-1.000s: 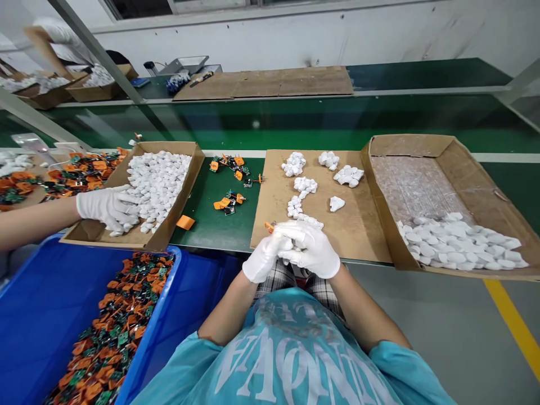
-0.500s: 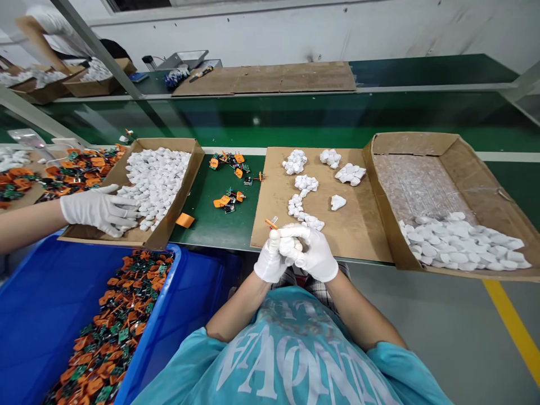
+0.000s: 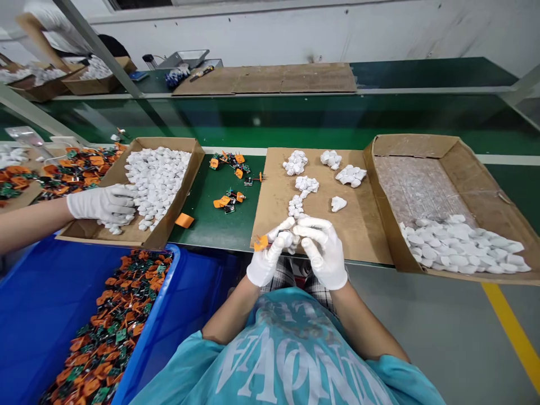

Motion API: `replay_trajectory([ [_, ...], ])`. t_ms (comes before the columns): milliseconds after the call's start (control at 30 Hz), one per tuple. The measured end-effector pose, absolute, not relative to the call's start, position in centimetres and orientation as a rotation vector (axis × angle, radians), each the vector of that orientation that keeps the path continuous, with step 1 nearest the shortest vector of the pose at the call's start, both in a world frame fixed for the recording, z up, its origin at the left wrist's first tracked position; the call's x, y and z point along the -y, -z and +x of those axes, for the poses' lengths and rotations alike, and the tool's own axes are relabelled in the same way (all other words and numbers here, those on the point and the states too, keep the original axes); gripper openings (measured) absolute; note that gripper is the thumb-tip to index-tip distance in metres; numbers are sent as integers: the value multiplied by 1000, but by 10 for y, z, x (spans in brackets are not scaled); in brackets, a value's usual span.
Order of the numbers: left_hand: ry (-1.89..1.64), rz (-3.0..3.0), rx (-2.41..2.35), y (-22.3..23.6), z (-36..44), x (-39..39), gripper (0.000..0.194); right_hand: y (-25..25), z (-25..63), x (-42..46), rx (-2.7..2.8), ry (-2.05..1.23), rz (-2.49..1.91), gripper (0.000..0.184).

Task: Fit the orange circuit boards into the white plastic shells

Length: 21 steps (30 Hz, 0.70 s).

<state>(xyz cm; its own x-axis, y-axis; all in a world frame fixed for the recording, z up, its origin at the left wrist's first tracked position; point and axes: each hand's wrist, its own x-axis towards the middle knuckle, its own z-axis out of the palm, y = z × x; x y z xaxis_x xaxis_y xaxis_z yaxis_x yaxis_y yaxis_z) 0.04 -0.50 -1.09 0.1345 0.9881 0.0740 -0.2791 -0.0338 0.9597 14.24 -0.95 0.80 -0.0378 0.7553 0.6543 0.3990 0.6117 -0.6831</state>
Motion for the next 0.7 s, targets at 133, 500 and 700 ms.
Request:
replay_trajectory([
  [133, -1282, 1345, -995, 8, -3, 4, 50, -7, 141, 8, 1748, -297, -891, 22],
  [500, -1197, 1342, -973, -9, -5, -2, 55, -11, 144, 5, 1875, -186, -869, 26],
  [700, -954, 1175, -933, -12, -2, 0, 67, -13, 149, -3, 1849, -461, -807, 20],
])
